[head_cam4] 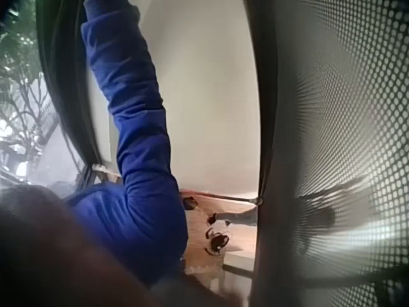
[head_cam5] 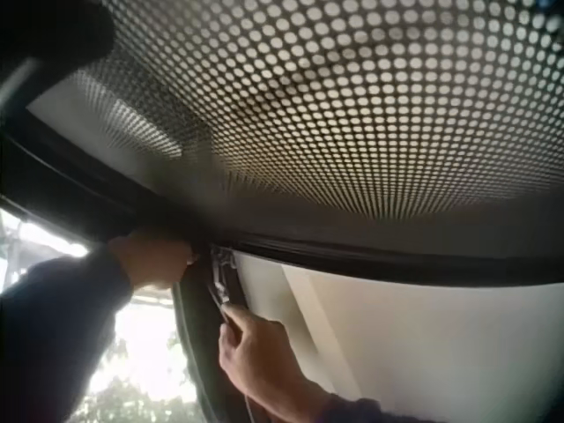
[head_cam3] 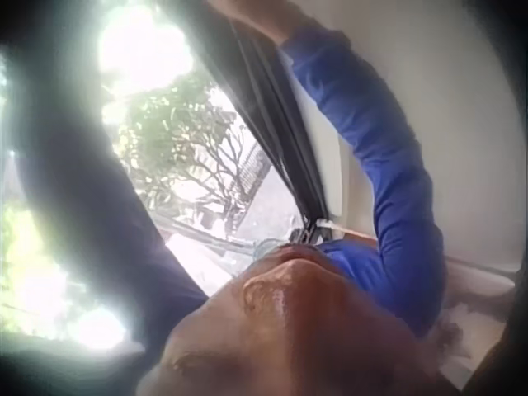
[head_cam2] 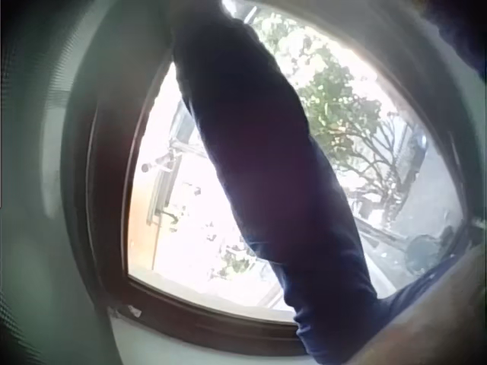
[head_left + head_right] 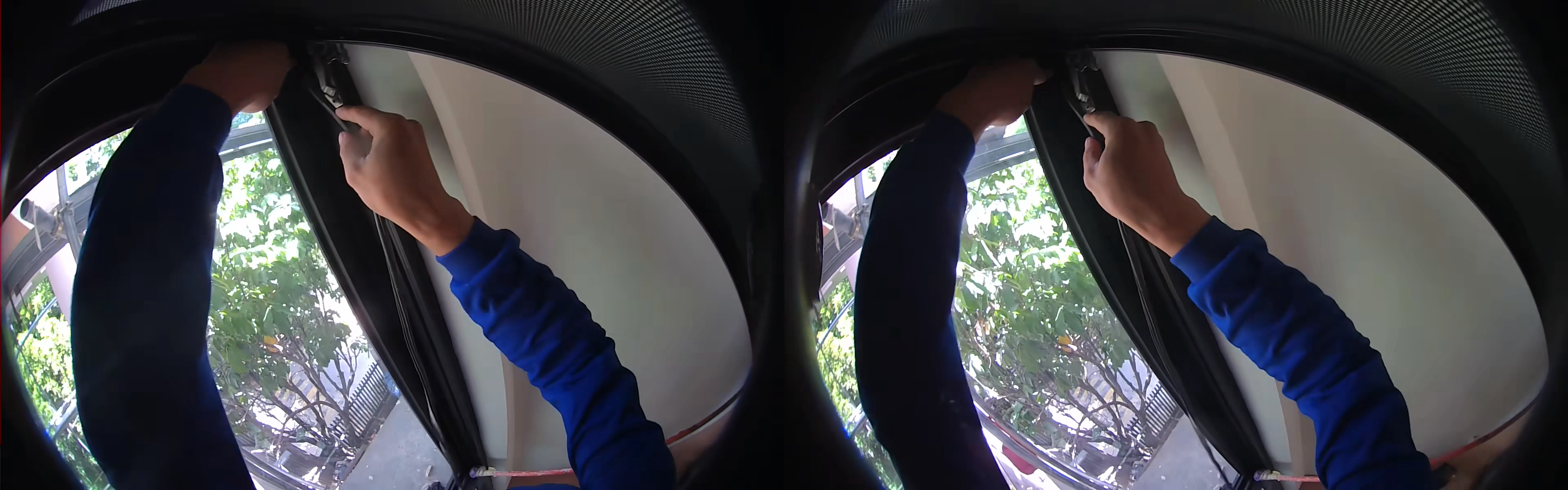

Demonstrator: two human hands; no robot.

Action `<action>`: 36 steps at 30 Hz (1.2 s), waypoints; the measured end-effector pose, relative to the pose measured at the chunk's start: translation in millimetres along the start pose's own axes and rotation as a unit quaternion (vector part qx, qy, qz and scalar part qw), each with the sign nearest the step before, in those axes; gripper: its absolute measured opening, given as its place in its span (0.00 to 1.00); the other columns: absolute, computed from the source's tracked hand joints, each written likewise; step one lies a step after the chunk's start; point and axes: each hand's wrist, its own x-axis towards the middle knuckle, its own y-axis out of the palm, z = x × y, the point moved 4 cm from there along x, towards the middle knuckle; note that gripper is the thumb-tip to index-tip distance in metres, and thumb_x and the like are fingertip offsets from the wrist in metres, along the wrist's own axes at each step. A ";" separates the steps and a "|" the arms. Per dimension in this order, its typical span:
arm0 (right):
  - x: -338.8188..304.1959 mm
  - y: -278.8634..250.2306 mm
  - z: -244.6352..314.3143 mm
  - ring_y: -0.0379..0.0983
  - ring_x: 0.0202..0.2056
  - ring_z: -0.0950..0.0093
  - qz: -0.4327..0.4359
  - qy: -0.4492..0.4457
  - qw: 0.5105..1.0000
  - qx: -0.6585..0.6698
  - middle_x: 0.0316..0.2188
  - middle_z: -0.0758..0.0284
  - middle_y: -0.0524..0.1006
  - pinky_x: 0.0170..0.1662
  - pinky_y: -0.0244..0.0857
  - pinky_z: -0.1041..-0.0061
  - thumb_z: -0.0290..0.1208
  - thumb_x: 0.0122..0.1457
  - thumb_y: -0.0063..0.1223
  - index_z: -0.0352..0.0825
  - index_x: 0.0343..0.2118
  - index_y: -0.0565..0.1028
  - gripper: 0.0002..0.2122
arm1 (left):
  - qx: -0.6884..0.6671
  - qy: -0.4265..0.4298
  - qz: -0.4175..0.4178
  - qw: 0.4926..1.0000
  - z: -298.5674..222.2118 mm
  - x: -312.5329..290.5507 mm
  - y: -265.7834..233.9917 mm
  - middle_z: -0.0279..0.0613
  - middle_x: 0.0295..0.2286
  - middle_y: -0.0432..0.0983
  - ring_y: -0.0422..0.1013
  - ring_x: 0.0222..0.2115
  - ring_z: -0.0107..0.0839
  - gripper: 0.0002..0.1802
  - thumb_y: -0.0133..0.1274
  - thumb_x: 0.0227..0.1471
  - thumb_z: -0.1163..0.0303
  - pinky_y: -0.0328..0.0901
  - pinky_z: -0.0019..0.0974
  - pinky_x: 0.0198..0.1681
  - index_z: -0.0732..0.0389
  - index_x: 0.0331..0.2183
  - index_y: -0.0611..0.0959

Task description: Installing a rubber gasket seal around the frame of a large glass window.

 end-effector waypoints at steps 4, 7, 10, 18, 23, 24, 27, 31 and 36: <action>-0.4 -2.7 -5.4 0.78 0.26 0.54 -0.010 0.009 0.999 0.034 0.24 0.49 0.79 0.34 0.74 0.65 0.23 0.57 0.55 0.24 0.41 0.78 0.11 | -0.017 0.016 -0.048 0.999 3.8 -1.9 4.7 0.49 0.44 0.78 0.76 0.44 0.46 0.29 0.46 0.52 0.80 0.70 0.46 0.49 0.49 0.56 0.77; 0.8 3.0 -4.7 0.79 0.26 0.56 -0.078 -0.064 0.994 0.051 0.26 0.50 0.80 0.33 0.73 0.66 0.23 0.57 0.55 0.24 0.42 0.78 0.11 | -0.033 0.003 -0.136 0.990 8.1 -1.7 15.4 0.49 0.37 0.80 0.78 0.39 0.46 0.20 0.49 0.51 0.77 0.72 0.45 0.45 0.53 0.47 0.81; 2.5 5.7 -4.7 0.78 0.26 0.56 -0.056 -0.034 0.996 0.054 0.28 0.49 0.80 0.33 0.73 0.66 0.24 0.58 0.55 0.24 0.42 0.78 0.12 | -0.050 0.011 -0.237 0.970 12.8 -4.7 19.5 0.49 0.32 0.82 0.79 0.35 0.46 0.13 0.52 0.50 0.74 0.73 0.45 0.41 0.57 0.40 0.85; 18.3 27.6 -17.6 0.79 0.26 0.55 -0.061 -0.058 0.995 0.053 0.26 0.49 0.80 0.35 0.75 0.67 0.23 0.57 0.55 0.24 0.41 0.78 0.11 | -0.052 0.033 -0.255 0.965 16.8 -2.5 27.7 0.47 0.33 0.82 0.79 0.36 0.45 0.14 0.53 0.50 0.73 0.73 0.45 0.41 0.56 0.41 0.84; 16.5 25.4 -26.3 0.80 0.28 0.55 -0.049 -0.026 0.998 0.043 0.27 0.48 0.80 0.37 0.75 0.66 0.24 0.56 0.56 0.24 0.39 0.79 0.11 | -0.041 0.033 -0.217 0.975 17.0 3.5 31.2 0.45 0.35 0.82 0.79 0.37 0.44 0.21 0.54 0.50 0.74 0.73 0.45 0.41 0.52 0.48 0.83; 16.0 26.0 -27.3 0.80 0.28 0.55 -0.050 -0.025 0.997 0.045 0.27 0.48 0.80 0.37 0.75 0.66 0.24 0.56 0.56 0.24 0.39 0.79 0.11 | -0.040 0.033 -0.215 0.975 17.8 4.9 33.0 0.45 0.35 0.82 0.79 0.37 0.44 0.21 0.54 0.50 0.74 0.73 0.45 0.41 0.52 0.48 0.83; 15.2 25.9 -28.9 0.80 0.29 0.55 -0.033 -0.030 0.998 0.051 0.29 0.48 0.80 0.38 0.75 0.66 0.24 0.56 0.55 0.24 0.39 0.79 0.11 | -0.026 0.047 -0.219 0.974 15.5 8.8 38.6 0.45 0.36 0.82 0.79 0.36 0.44 0.24 0.53 0.50 0.75 0.73 0.45 0.41 0.50 0.50 0.82; 12.4 23.4 -27.1 0.80 0.33 0.55 -0.046 -0.031 0.997 0.060 0.33 0.48 0.80 0.41 0.75 0.66 0.25 0.57 0.54 0.24 0.40 0.79 0.11 | -0.051 0.015 -0.238 0.970 14.0 5.4 34.7 0.46 0.35 0.82 0.79 0.36 0.43 0.24 0.51 0.51 0.76 0.73 0.44 0.42 0.50 0.51 0.81; 15.1 27.1 -27.4 0.80 0.35 0.54 -0.047 -0.026 0.998 0.041 0.35 0.49 0.81 0.44 0.75 0.66 0.26 0.58 0.54 0.25 0.41 0.79 0.12 | -0.046 0.002 -0.164 0.985 14.2 4.6 28.0 0.48 0.39 0.80 0.78 0.37 0.43 0.25 0.43 0.57 0.75 0.72 0.42 0.44 0.46 0.54 0.79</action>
